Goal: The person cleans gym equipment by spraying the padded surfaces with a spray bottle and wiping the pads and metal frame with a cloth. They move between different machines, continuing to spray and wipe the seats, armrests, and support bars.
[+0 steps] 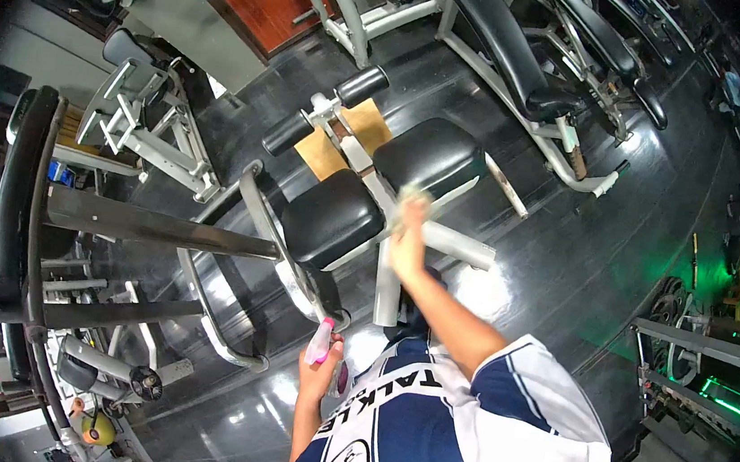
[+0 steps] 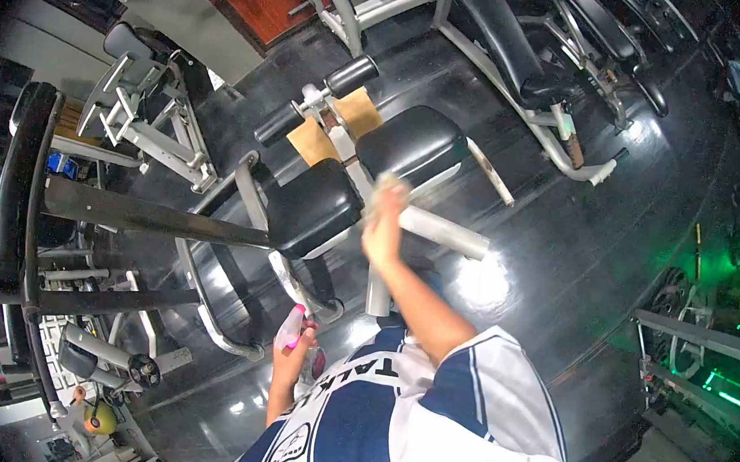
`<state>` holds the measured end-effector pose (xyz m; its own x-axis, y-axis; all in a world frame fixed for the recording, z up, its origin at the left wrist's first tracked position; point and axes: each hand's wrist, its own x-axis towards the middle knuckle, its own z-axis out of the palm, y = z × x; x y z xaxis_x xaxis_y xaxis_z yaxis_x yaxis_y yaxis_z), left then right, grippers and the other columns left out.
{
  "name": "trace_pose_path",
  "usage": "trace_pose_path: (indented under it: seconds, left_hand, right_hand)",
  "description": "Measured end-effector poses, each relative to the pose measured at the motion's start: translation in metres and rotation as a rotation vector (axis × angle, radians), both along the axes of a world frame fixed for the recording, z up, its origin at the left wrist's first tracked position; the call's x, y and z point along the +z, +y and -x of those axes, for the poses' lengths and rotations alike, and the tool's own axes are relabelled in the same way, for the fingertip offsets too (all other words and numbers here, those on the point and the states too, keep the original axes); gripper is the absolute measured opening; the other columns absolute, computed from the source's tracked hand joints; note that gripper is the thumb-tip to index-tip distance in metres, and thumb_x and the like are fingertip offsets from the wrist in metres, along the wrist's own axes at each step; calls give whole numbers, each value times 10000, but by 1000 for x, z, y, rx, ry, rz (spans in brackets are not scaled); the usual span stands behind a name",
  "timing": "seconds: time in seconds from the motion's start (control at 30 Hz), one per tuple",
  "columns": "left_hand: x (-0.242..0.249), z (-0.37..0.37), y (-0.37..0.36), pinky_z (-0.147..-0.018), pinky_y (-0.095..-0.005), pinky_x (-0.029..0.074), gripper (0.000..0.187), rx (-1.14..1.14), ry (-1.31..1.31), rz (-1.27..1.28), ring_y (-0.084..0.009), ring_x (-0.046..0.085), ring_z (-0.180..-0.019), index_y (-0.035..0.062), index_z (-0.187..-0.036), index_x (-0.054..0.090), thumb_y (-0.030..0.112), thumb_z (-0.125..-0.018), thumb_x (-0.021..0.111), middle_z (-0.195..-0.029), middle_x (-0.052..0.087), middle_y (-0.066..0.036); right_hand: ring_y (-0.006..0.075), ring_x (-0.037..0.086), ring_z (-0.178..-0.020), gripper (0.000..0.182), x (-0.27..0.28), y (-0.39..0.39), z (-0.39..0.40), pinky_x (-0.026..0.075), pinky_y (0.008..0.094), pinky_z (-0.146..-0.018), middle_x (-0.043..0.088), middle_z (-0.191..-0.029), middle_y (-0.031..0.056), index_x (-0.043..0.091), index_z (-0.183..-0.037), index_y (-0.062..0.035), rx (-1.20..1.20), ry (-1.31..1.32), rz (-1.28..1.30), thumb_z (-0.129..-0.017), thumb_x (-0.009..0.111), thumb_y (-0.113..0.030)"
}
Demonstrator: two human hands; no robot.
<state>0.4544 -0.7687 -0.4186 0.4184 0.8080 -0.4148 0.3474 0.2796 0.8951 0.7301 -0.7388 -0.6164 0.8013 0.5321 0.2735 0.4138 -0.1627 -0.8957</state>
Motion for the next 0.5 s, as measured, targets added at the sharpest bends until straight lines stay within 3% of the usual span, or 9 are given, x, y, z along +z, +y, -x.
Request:
trace_pose_path:
  seconds: [0.03, 0.07, 0.1, 0.13, 0.17, 0.2, 0.3, 0.43, 0.5]
  left_hand:
    - [-6, 3, 1, -727, -272, 481, 316, 9, -10, 5, -104, 592, -791, 3, -1035, 682, 273, -878, 730, -864, 660, -18]
    - [-13, 10, 4, -745, -277, 502, 436, -43, 10, 35, -120, 606, -839, 10, -1229, 583, 247, -889, 721, -975, 658, -50]
    - [-17, 15, 4, -764, -282, 522, 604, -97, 31, 63, -137, 620, -886, 16, -1422, 485, 220, -901, 713, -1085, 655, -83]
    - [-17, 15, 3, -764, -282, 522, 604, -90, 22, 63, -137, 620, -886, 16, -1422, 485, 220, -901, 713, -1085, 655, -83]
    - [-16, 16, 3, -771, -283, 525, 604, -74, -21, 62, -140, 624, -902, 16, -1421, 486, 220, -899, 713, -1091, 654, -83]
    - [-15, 18, 4, -777, -283, 527, 604, -61, -62, 61, -143, 627, -918, 17, -1420, 488, 220, -898, 714, -1098, 653, -83]
    - [-12, 26, 5, -770, -289, 536, 588, -66, -51, 80, -145, 626, -953, 18, -1402, 503, 226, -896, 718, -1113, 648, -82]
    - [-22, 36, 5, -760, -300, 547, 561, -53, -75, 83, -145, 633, -944, 21, -1369, 532, 241, -891, 726, -1099, 655, -78]
    - [-32, 37, 9, -762, -302, 548, 544, -60, -66, 98, -144, 637, -926, 17, -1347, 547, 245, -888, 729, -1086, 660, -75]
  right_hand:
    - [386, 169, -1490, 760, 23, -1, 23, 190, 422, -1212, 215, -1581, 273, 299, -1522, -41, 146, 107, 113, -801, 530, 14]
    - [391, 238, -1472, 724, 48, -4, 37, 236, 418, -1197, 271, -1557, 287, 332, -1510, -43, 290, 216, 228, -815, 527, 5]
    - [392, 344, -1411, 655, 30, -1, 32, 303, 417, -1155, 377, -1490, 283, 393, -1469, -36, 250, 347, 138, -829, 532, -9]
    - [392, 450, -1350, 590, 34, 5, 17, 370, 417, -1113, 482, -1423, 279, 453, -1427, -30, 210, 474, 43, -843, 536, -24]
    - [383, 594, -1183, 459, 39, 4, 0, 456, 408, -1010, 635, -1235, 240, 537, -1323, -6, 186, 493, 197, -867, 549, -59]
    - [304, 637, -1114, 422, 37, 4, -13, 476, 372, -965, 683, -1164, 162, 568, -1281, -19, 198, 623, 154, -860, 551, -55]
    - [164, 623, -1030, 392, 71, -18, -49, 477, 299, -917, 677, -1132, 52, 620, -1239, -57, 316, 750, 132, -863, 512, -63]
    - [159, 602, -1070, 334, 100, -63, -58, 466, 311, -932, 664, -1147, 48, 623, -1243, -54, 230, 859, 154, -940, 563, -179]
    - [152, 594, -1079, 350, 99, -79, -53, 459, 310, -938, 660, -1155, 41, 619, -1253, -55, 83, 907, 0, -959, 604, -244]
